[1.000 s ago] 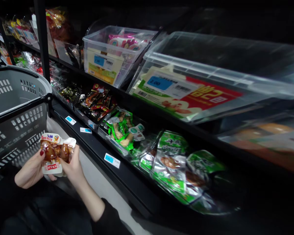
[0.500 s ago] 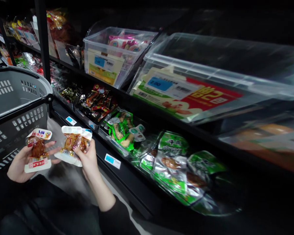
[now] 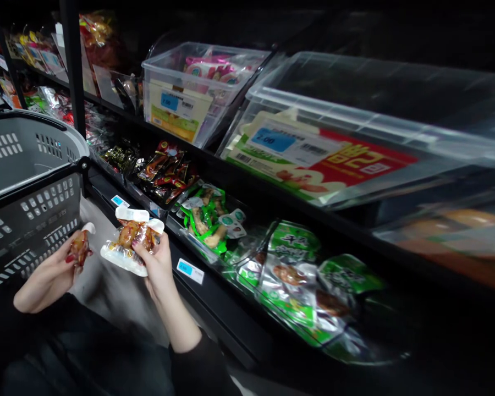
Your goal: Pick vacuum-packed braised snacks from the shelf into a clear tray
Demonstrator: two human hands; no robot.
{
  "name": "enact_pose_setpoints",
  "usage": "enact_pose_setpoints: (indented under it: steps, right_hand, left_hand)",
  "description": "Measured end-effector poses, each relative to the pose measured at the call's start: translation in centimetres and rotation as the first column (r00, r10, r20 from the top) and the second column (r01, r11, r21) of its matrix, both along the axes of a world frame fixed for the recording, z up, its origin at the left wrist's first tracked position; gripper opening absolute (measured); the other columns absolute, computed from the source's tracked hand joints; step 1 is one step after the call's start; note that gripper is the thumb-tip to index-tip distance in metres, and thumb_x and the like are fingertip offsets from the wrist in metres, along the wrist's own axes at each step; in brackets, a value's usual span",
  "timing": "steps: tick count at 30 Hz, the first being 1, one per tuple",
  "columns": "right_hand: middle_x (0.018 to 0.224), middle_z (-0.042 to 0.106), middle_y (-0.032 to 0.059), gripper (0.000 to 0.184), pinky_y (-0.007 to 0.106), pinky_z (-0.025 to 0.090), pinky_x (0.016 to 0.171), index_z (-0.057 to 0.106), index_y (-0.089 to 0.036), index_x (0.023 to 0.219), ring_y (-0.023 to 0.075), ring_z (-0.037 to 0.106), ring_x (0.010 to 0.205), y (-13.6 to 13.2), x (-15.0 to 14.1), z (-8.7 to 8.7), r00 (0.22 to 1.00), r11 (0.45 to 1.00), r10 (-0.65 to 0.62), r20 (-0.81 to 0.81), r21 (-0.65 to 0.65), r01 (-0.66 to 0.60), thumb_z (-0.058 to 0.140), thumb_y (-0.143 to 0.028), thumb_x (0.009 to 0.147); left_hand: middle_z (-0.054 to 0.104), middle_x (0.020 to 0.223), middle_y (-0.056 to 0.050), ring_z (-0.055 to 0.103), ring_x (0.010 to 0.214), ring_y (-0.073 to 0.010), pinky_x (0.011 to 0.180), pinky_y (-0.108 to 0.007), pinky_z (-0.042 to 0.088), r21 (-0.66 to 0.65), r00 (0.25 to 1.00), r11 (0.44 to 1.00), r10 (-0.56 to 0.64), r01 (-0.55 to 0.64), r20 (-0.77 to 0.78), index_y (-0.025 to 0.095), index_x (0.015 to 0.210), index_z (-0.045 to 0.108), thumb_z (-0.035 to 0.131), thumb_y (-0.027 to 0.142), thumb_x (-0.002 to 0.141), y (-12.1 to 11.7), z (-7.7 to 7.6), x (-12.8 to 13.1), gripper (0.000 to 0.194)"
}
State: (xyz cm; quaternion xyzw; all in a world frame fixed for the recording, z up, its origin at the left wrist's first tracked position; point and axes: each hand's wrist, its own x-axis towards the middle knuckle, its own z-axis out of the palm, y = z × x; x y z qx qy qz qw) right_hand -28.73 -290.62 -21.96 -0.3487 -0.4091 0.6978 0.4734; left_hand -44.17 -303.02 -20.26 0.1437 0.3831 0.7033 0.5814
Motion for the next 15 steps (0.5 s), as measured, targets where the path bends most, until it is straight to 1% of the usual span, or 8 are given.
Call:
enact_pose_setpoints:
  steps: [2, 4, 6, 8, 10, 12, 14, 15]
  right_hand:
    - [0.092, 0.069, -0.0007, 0.058, 0.04, 0.053, 0.086, 0.049, -0.024, 0.099, 0.0219, 0.067, 0.089, -0.1, 0.0, 0.0, 1.0, 1.0, 0.01, 0.011, 0.015, -0.01, 0.083, -0.021, 0.053]
    - [0.094, 0.069, -0.0002, 0.056, 0.04, 0.053, 0.086, 0.05, -0.024, 0.099, 0.022, 0.067, 0.089, -0.2, -0.1, -0.1, 1.0, 0.999, 0.018, 0.02, 0.034, -0.018, 0.083, -0.021, 0.054]
    - [0.094, 0.068, -0.0002, 0.054, 0.042, 0.053, 0.087, 0.051, -0.025, 0.099, 0.0224, 0.067, 0.089, -0.4, -0.2, -0.4, 0.999, 0.999, 0.02, 0.026, 0.048, -0.021, 0.083, -0.022, 0.055]
    - [0.094, 0.068, 0.0004, 0.053, 0.044, 0.053, 0.086, 0.051, -0.025, 0.099, 0.0234, 0.067, 0.089, -0.4, -0.4, -0.7, 0.999, 0.998, 0.02, 0.032, 0.053, -0.021, 0.083, -0.022, 0.056]
    - [0.095, 0.068, 0.0013, 0.055, 0.045, 0.052, 0.086, 0.051, -0.025, 0.099, 0.0244, 0.066, 0.09, -0.3, -0.5, -1.1, 0.999, 0.998, 0.017, 0.034, 0.054, -0.019, 0.083, -0.023, 0.055]
    - [0.095, 0.068, 0.0015, 0.056, 0.045, 0.052, 0.087, 0.051, -0.025, 0.099, 0.0248, 0.066, 0.091, -0.2, -0.5, -1.3, 0.999, 0.998, 0.015, 0.034, 0.056, -0.017, 0.084, -0.023, 0.054]
    - [0.094, 0.068, 0.001, 0.056, 0.044, 0.052, 0.086, 0.051, -0.024, 0.099, 0.0244, 0.066, 0.091, -0.1, -0.4, -1.3, 0.999, 0.998, 0.019, 0.035, 0.056, -0.021, 0.084, -0.023, 0.055]
    - [0.094, 0.068, 0.0008, 0.055, 0.043, 0.052, 0.086, 0.05, -0.024, 0.1, 0.0241, 0.066, 0.091, 0.0, -0.3, -1.2, 0.999, 0.998, 0.027, 0.036, 0.055, -0.029, 0.083, -0.022, 0.055]
  left_hand:
    - [0.069, 0.083, 0.002, 0.063, 0.072, -0.0113, 0.064, -0.018, 0.052, -0.007, 0.979, 0.997, 0.071, -0.074, -0.191, 0.021, 0.089, 0.067, 0.083, 0.02, 0.053, 0.3, -0.3, 0.1, 0.04]
    - [0.068, 0.072, 0.001, 0.061, 0.062, -0.0131, 0.056, -0.022, 0.052, -0.048, 0.939, 0.995, 0.071, -0.093, -0.337, 0.016, 0.083, 0.067, 0.084, 0.023, 0.051, 0.4, -0.4, 0.1, 0.037]
    - [0.069, 0.07, -0.002, 0.062, 0.061, -0.0167, 0.057, -0.027, 0.054, -0.108, 0.909, 0.988, 0.054, -0.108, -0.414, 0.013, 0.078, 0.068, 0.083, 0.022, 0.052, 0.5, -0.3, 0.0, 0.032]
    - [0.072, 0.072, -0.003, 0.065, 0.066, -0.0206, 0.065, -0.032, 0.056, -0.139, 0.872, 0.98, 0.057, -0.142, -0.485, 0.013, 0.076, 0.069, 0.085, 0.019, 0.049, 0.5, -0.1, -0.1, 0.032]
    - [0.074, 0.076, -0.004, 0.066, 0.072, -0.0237, 0.074, -0.036, 0.056, -0.147, 0.839, 0.975, 0.061, -0.166, -0.541, 0.013, 0.078, 0.071, 0.086, 0.017, 0.045, 0.4, 0.2, -0.1, 0.037]
    - [0.075, 0.081, -0.005, 0.067, 0.077, -0.0261, 0.081, -0.037, 0.054, -0.148, 0.79, 0.973, 0.052, -0.178, -0.611, 0.013, 0.083, 0.072, 0.086, 0.019, 0.044, 0.3, 0.4, -0.1, 0.042]
    - [0.076, 0.082, -0.007, 0.067, 0.079, -0.0276, 0.08, -0.038, 0.053, -0.158, 0.757, 0.973, 0.025, -0.169, -0.653, 0.013, 0.083, 0.073, 0.086, 0.023, 0.047, 0.2, 0.5, -0.1, 0.04]
    - [0.075, 0.08, -0.007, 0.067, 0.077, -0.0276, 0.077, -0.038, 0.054, -0.166, 0.751, 0.973, 0.012, -0.162, -0.66, 0.012, 0.081, 0.073, 0.085, 0.025, 0.048, 0.2, 0.5, -0.2, 0.037]
